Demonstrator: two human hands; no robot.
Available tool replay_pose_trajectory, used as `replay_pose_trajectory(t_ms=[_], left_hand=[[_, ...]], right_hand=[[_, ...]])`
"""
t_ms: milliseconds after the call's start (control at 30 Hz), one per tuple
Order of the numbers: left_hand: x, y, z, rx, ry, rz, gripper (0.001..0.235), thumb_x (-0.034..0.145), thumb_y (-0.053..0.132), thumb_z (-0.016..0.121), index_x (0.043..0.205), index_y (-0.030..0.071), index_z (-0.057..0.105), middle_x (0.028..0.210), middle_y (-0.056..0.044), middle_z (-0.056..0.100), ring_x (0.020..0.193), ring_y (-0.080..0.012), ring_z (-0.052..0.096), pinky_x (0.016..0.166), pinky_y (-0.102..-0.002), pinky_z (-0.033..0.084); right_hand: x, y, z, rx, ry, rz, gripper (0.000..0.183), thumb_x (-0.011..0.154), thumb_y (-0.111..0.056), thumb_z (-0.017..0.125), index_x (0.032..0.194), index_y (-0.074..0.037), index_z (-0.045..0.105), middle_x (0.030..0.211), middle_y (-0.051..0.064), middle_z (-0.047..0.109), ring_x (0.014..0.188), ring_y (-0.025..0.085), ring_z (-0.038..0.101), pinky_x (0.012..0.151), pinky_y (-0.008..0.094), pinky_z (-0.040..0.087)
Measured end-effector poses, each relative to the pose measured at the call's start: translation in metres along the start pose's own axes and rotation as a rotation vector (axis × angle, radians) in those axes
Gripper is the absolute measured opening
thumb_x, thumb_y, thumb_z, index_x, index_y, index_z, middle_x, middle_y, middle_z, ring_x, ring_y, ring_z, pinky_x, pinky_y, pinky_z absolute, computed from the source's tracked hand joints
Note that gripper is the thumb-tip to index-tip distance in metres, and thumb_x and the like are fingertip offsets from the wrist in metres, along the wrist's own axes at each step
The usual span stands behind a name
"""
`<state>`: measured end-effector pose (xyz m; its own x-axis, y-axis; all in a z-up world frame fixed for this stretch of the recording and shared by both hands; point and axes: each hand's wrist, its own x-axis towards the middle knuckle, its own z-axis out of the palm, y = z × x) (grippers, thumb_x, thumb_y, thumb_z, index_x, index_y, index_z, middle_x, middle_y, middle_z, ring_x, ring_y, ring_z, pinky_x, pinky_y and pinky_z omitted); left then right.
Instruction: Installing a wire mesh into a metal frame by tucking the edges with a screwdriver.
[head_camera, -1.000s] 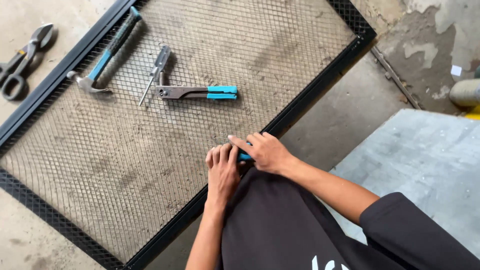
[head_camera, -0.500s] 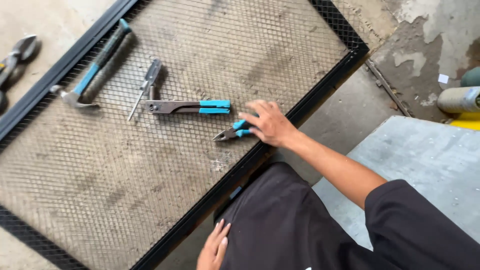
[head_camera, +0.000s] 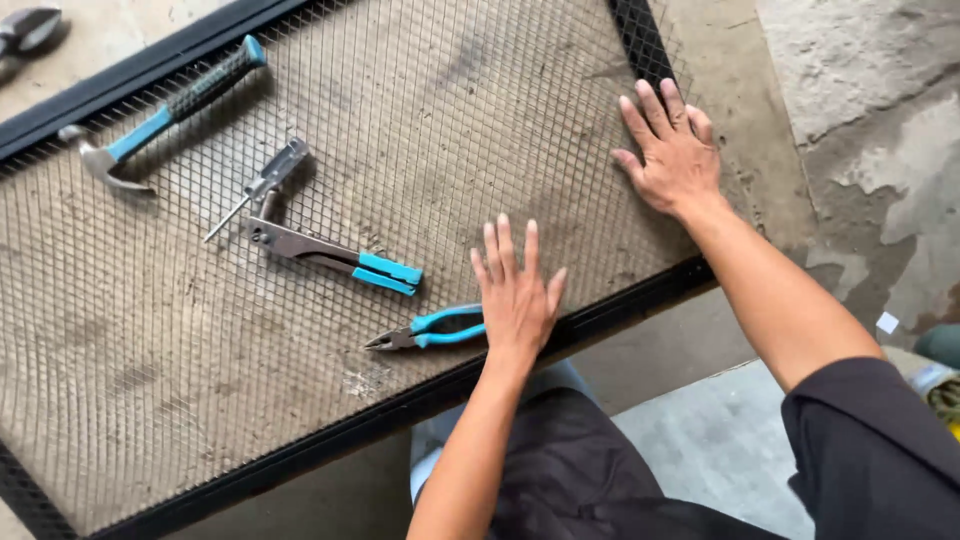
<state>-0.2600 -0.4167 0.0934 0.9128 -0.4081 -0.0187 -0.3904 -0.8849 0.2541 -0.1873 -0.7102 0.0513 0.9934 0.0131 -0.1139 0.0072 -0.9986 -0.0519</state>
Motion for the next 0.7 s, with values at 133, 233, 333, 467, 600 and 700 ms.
replay_pose_trajectory(t_ms=[133,233,333,467,600,700], left_hand=[[0.02,0.0,0.033,0.155,-0.111,-0.172,0.088,0.098,0.07,0.044,0.165,0.017,0.022,0.17,-0.022,0.006,0.158,-0.0404,0.006,0.126,-0.059,0.017],[0.02,0.0,0.037,0.253,-0.171,-0.183,0.096,0.099,0.079,0.034,0.166,0.018,0.004,0.17,-0.023,-0.003,0.158,-0.04,-0.001,0.127,-0.056,0.015],[0.023,0.004,0.034,0.23,-0.123,-0.192,0.094,0.099,0.078,0.038,0.167,0.019,0.012,0.171,-0.02,0.003,0.159,-0.0388,0.003,0.128,-0.056,0.015],[0.016,0.018,0.034,0.034,-0.168,-0.281,0.082,0.101,0.066,0.032,0.164,0.016,0.019,0.17,-0.024,0.004,0.159,-0.0377,0.0,0.126,-0.057,0.004],[-0.008,0.051,0.047,-0.028,-0.256,-0.224,0.086,0.1,0.07,0.028,0.164,0.015,0.014,0.17,-0.026,-0.008,0.157,-0.0411,-0.011,0.122,-0.063,-0.006],[-0.008,0.048,0.036,-0.132,-0.437,-0.151,0.085,0.098,0.071,0.026,0.163,0.016,0.015,0.17,-0.021,-0.006,0.157,-0.0344,-0.013,0.119,-0.065,-0.011]], right_hand=[[-0.001,0.005,0.003,0.034,-0.015,0.012,0.07,0.107,-0.056,0.036,0.17,-0.026,0.029,0.176,0.0,0.018,0.161,0.026,0.01,0.115,0.047,0.02],[0.004,0.019,0.005,0.073,-0.136,0.111,0.074,0.101,-0.071,0.023,0.169,-0.043,0.016,0.177,-0.002,-0.002,0.164,0.028,0.008,0.12,0.066,0.008],[0.004,0.041,0.021,0.141,-0.034,0.247,0.072,0.108,-0.07,0.026,0.173,-0.047,0.009,0.174,-0.012,-0.018,0.16,0.041,-0.006,0.121,0.067,0.015],[0.003,0.045,0.036,0.09,0.352,0.135,0.069,0.109,-0.057,0.051,0.167,-0.022,0.04,0.112,0.012,0.04,0.101,0.038,0.042,0.084,0.052,0.037],[0.0,0.052,0.033,0.342,0.399,0.239,0.061,0.097,-0.035,0.086,0.147,-0.008,0.063,0.11,0.018,0.066,0.099,0.045,0.069,0.083,0.054,0.053],[-0.004,0.066,0.051,0.417,0.432,0.285,0.034,0.098,-0.033,0.093,0.114,-0.016,0.068,0.089,0.004,0.071,0.082,0.029,0.073,0.074,0.04,0.056]])
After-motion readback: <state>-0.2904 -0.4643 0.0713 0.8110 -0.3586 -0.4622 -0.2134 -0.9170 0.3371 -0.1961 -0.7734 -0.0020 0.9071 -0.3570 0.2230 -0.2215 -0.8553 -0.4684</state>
